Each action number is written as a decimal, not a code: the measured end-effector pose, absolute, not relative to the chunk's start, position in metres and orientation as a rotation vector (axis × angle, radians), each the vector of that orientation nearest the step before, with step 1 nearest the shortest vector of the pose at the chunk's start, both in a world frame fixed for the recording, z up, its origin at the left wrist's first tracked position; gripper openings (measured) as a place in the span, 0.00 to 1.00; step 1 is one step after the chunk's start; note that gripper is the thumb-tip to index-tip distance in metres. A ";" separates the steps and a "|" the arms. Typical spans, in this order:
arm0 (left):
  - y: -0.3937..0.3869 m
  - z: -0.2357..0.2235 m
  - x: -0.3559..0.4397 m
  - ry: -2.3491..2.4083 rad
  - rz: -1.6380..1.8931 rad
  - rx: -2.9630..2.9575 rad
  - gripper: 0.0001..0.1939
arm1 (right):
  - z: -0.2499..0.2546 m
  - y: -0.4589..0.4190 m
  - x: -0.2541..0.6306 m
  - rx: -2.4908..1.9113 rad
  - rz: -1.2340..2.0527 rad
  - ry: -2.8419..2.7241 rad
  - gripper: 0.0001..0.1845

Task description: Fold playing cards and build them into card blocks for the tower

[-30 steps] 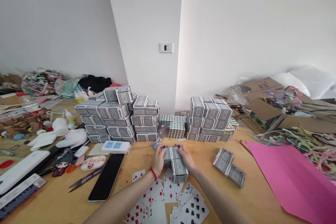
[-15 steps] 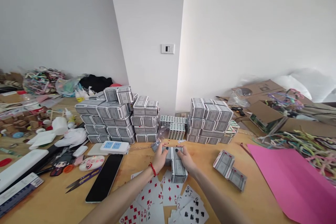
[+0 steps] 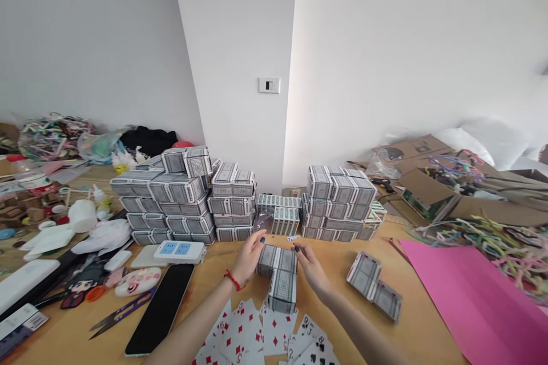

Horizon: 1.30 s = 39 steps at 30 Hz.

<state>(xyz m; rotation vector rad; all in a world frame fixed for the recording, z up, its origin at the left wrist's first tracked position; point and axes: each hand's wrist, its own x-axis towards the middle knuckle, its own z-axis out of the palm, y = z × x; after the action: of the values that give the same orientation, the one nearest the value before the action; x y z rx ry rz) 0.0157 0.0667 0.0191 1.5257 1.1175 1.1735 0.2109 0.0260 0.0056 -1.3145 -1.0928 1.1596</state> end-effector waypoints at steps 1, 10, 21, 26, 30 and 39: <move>0.062 0.019 0.010 1.128 1.167 1.517 0.16 | 0.007 0.024 0.219 -1.329 1.178 -1.126 0.23; 0.021 0.016 0.001 1.208 1.041 1.473 0.25 | -0.002 0.016 0.236 -1.478 1.146 -1.374 0.30; -0.007 0.016 0.036 1.367 0.824 1.785 0.26 | 0.005 0.000 0.227 -1.503 0.971 -1.805 0.28; -0.011 0.009 0.043 1.412 0.816 1.848 0.30 | -0.003 -0.005 0.210 -1.575 0.874 -1.738 0.27; -0.012 0.009 0.041 1.426 0.899 1.753 0.23 | -0.003 -0.007 0.200 -1.585 0.869 -1.679 0.25; -0.045 -0.021 0.019 1.553 1.289 1.513 0.22 | -0.008 -0.023 0.191 -1.506 0.826 -1.547 0.23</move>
<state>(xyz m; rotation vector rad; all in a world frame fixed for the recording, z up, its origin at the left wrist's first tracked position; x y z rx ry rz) 0.0194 -0.0449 -0.0214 1.5132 1.5526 1.2885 0.1910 -0.0228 -0.0081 -1.5063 -1.5474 0.8263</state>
